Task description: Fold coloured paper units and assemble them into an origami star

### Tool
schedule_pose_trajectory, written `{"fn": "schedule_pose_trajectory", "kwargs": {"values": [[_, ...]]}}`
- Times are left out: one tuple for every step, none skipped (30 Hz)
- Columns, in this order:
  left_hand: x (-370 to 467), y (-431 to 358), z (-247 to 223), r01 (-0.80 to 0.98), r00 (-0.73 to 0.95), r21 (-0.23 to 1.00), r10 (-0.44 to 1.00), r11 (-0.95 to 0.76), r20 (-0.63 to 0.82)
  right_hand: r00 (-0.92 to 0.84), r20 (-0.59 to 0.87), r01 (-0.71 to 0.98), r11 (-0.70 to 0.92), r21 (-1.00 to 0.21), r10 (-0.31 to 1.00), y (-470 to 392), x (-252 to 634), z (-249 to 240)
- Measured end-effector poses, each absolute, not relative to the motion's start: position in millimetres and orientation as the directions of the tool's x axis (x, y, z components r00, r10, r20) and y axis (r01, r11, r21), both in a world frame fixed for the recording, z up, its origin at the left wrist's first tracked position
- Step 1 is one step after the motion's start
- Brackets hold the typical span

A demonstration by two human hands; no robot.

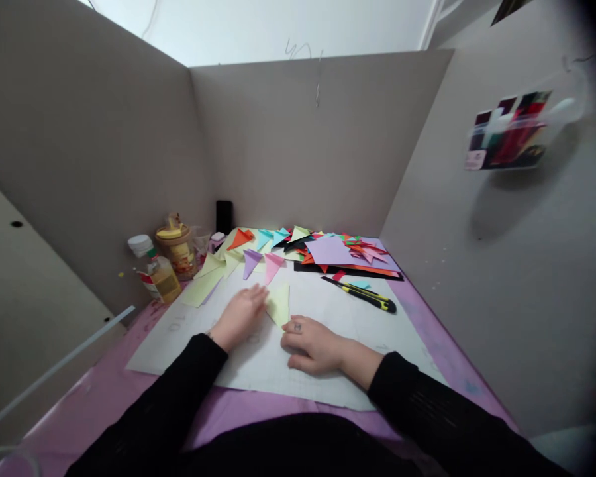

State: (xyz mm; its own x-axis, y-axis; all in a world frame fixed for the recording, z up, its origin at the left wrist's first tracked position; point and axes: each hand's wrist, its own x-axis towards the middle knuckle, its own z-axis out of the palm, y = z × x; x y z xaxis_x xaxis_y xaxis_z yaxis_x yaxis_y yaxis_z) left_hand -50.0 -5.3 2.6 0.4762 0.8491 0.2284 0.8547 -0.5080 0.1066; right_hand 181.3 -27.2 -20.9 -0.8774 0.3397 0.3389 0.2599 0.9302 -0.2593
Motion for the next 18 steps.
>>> {"fn": "schedule_pose_trajectory", "kwargs": {"values": [[-42, -12, 1, 0.757, 0.617, 0.155, 0.773, -0.635, 0.151, -0.874, 0.352, 0.248, 0.931, -0.268, 0.334, -27, 181, -22], [-36, -18, -2, 0.674, 0.712, 0.210, 0.699, -0.708, 0.072, -0.870, 0.365, 0.237, 0.930, -0.280, 0.331, -27, 182, -23], [-32, -23, -5, 0.637, 0.748, 0.255, 0.663, -0.727, 0.022, -0.866, 0.375, 0.228, 0.929, -0.291, 0.330, -27, 182, -24], [-30, -25, -8, 0.620, 0.766, 0.284, 0.643, -0.731, -0.017, -0.863, 0.381, 0.225, 0.927, -0.300, 0.332, -27, 182, -25], [-29, -26, -10, 0.617, 0.771, 0.300, 0.635, -0.728, -0.045, -0.861, 0.381, 0.227, 0.925, -0.305, 0.337, -27, 182, -25], [-30, -26, -12, 0.626, 0.765, 0.303, 0.641, -0.719, -0.060, -0.861, 0.374, 0.235, 0.922, -0.308, 0.344, -27, 183, -26], [-32, -24, -13, 0.635, 0.760, 0.297, 0.646, -0.713, -0.071, -0.862, 0.366, 0.244, 0.919, -0.310, 0.352, -28, 183, -25], [-34, -21, -14, 0.643, 0.755, 0.287, 0.652, -0.710, -0.078, -0.862, 0.357, 0.254, 0.916, -0.311, 0.360, -28, 183, -25], [-36, -17, -15, 0.654, 0.746, 0.275, 0.661, -0.705, -0.081, -0.861, 0.350, 0.263, 0.912, -0.314, 0.368, -29, 183, -24], [-39, -13, -15, 0.667, 0.736, 0.262, 0.672, -0.698, -0.084, -0.860, 0.344, 0.271, 0.909, -0.317, 0.376, -29, 183, -24], [-41, -10, -15, 0.678, 0.727, 0.249, 0.682, -0.691, -0.087, -0.859, 0.341, 0.277, 0.906, -0.320, 0.383, -30, 183, -23], [-43, -6, -15, 0.687, 0.719, 0.238, 0.689, -0.686, -0.089, -0.856, 0.340, 0.282, 0.903, -0.324, 0.389, -30, 183, -23], [-44, -2, -15, 0.697, 0.711, 0.227, 0.698, -0.680, -0.090, -0.854, 0.339, 0.284, 0.900, -0.329, 0.394, -30, 183, -23], [-46, 1, -15, 0.707, 0.701, 0.218, 0.708, -0.672, -0.090, -0.853, 0.340, 0.284, 0.899, -0.335, 0.396, -30, 183, -23], [-47, 4, -16, 0.720, 0.688, 0.209, 0.720, -0.662, -0.091, -0.851, 0.344, 0.280, 0.897, -0.341, 0.396, -30, 183, -23], [-49, 7, -16, 0.733, 0.675, 0.199, 0.733, -0.650, -0.090, -0.850, 0.348, 0.275, 0.897, -0.347, 0.395, -30, 183, -23], [-50, 10, -16, 0.749, 0.657, 0.189, 0.748, -0.635, -0.088, -0.849, 0.354, 0.268, 0.897, -0.353, 0.393, -30, 183, -24], [-52, 12, -17, 0.766, 0.638, 0.178, 0.765, -0.618, -0.086, -0.848, 0.359, 0.261, 0.896, -0.358, 0.391, -30, 183, -24]]}}
